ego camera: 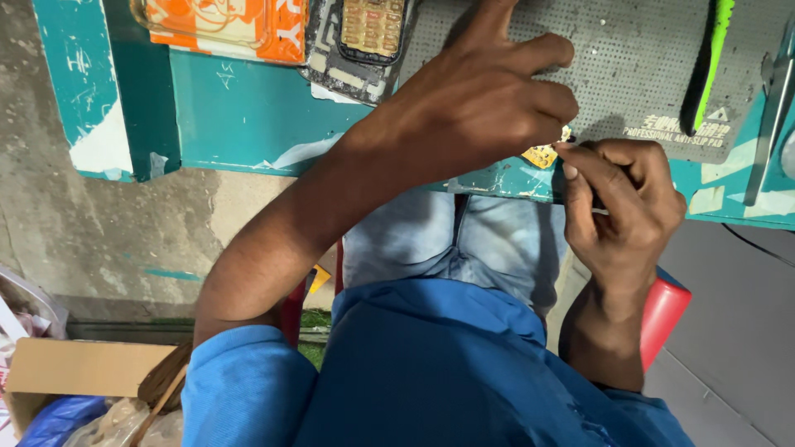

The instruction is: The person uses tweezers to manipulate small components on a disassembled mobile phone circuit board. They repeatedly pick up and place tiny parts while holding the board steady with the other hand.

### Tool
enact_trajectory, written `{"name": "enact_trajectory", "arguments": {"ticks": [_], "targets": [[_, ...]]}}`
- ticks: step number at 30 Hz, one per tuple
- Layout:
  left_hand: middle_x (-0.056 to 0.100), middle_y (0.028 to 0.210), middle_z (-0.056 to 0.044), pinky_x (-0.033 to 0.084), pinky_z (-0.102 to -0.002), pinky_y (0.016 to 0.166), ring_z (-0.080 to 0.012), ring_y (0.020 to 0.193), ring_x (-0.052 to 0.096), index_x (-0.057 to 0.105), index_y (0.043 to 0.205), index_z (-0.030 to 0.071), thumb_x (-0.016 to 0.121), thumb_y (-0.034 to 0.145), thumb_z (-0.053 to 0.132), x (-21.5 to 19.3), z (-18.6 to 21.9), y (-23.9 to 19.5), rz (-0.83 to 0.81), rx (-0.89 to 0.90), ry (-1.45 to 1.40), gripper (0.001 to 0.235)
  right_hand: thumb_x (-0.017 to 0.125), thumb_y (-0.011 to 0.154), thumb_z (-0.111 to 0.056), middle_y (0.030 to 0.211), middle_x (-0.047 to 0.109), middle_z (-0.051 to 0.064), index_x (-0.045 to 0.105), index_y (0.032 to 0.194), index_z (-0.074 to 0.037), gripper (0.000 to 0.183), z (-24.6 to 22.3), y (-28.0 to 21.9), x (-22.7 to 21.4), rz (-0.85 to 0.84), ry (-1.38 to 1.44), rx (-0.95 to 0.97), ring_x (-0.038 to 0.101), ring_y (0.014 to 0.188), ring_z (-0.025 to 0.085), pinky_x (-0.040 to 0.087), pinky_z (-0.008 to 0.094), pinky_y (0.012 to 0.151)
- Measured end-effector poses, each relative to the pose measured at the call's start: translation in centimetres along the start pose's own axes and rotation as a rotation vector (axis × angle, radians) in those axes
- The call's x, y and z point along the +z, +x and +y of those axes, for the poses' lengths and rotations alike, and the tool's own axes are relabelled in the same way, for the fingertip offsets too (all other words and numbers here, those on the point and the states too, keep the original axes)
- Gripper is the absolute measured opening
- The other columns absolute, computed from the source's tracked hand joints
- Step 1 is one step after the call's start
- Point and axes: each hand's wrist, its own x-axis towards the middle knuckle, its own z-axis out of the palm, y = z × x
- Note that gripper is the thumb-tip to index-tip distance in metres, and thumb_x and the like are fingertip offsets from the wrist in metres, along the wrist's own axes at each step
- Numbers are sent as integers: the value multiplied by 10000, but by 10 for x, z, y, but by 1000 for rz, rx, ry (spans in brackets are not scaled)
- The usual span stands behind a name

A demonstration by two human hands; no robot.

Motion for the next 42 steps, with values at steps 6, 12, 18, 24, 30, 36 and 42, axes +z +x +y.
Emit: {"name": "enact_trajectory", "arguments": {"ticks": [6, 12, 18, 24, 30, 36, 42], "targets": [[682, 992, 56, 310, -551, 1187, -189, 1237, 568, 762, 895, 105, 701, 894, 132, 2, -1, -2, 8, 3, 6, 67, 812, 965, 96, 989, 613, 71, 795, 1136, -69, 238, 5, -2, 0, -29, 7, -40, 620, 711, 121, 463, 265, 595], [692, 1010, 51, 297, -563, 1207, -180, 1246, 577, 756, 904, 96, 701, 910, 126, 2, -1, -5, 4, -3, 17, 64, 825, 890, 110, 962, 616, 81, 792, 1071, -63, 252, 5, -2, 2, -25, 28, -63, 590, 689, 140, 434, 274, 535], [708, 1089, 43, 254, -603, 1213, -194, 1277, 566, 758, 983, 104, 681, 949, 103, 4, -2, -7, 2, -6, 3, 84, 810, 965, 88, 995, 612, 94, 788, 1121, -53, 211, 4, -3, 0, -25, 49, 2, 604, 712, 140, 444, 277, 600], [698, 1098, 39, 225, -617, 1234, -189, 1276, 563, 738, 1172, 93, 668, 1005, 96, 5, 0, -9, 10, -31, 12, 182, 796, 1012, 82, 1021, 623, 117, 773, 1160, 2, 170, 1, -1, -6, 8, 162, 207, 557, 712, 136, 412, 254, 598], [683, 1014, -14, 218, -658, 1229, -188, 1221, 599, 663, 1339, 37, 712, 974, 73, 7, 8, -8, 8, -86, 61, 369, 781, 1021, 86, 1005, 616, 95, 779, 1129, -17, 149, -3, 3, 3, -40, 141, 52, 601, 718, 107, 447, 241, 617], [661, 1038, -26, 227, -637, 1245, -189, 1237, 605, 580, 1460, 31, 718, 1000, 81, 9, 10, -11, 31, -90, 132, 482, 789, 1014, 80, 1000, 614, 87, 782, 1126, -29, 156, -6, 6, 6, -38, 125, 44, 606, 691, 104, 443, 247, 602], [666, 1062, -18, 213, -648, 1262, -209, 1257, 600, 482, 1510, 33, 726, 1017, 83, 11, 9, -14, 42, -101, 78, 553, 777, 964, 94, 984, 616, 100, 776, 1098, -15, 173, -13, 12, 8, -25, 63, 80, 558, 634, 122, 418, 269, 562]]}}
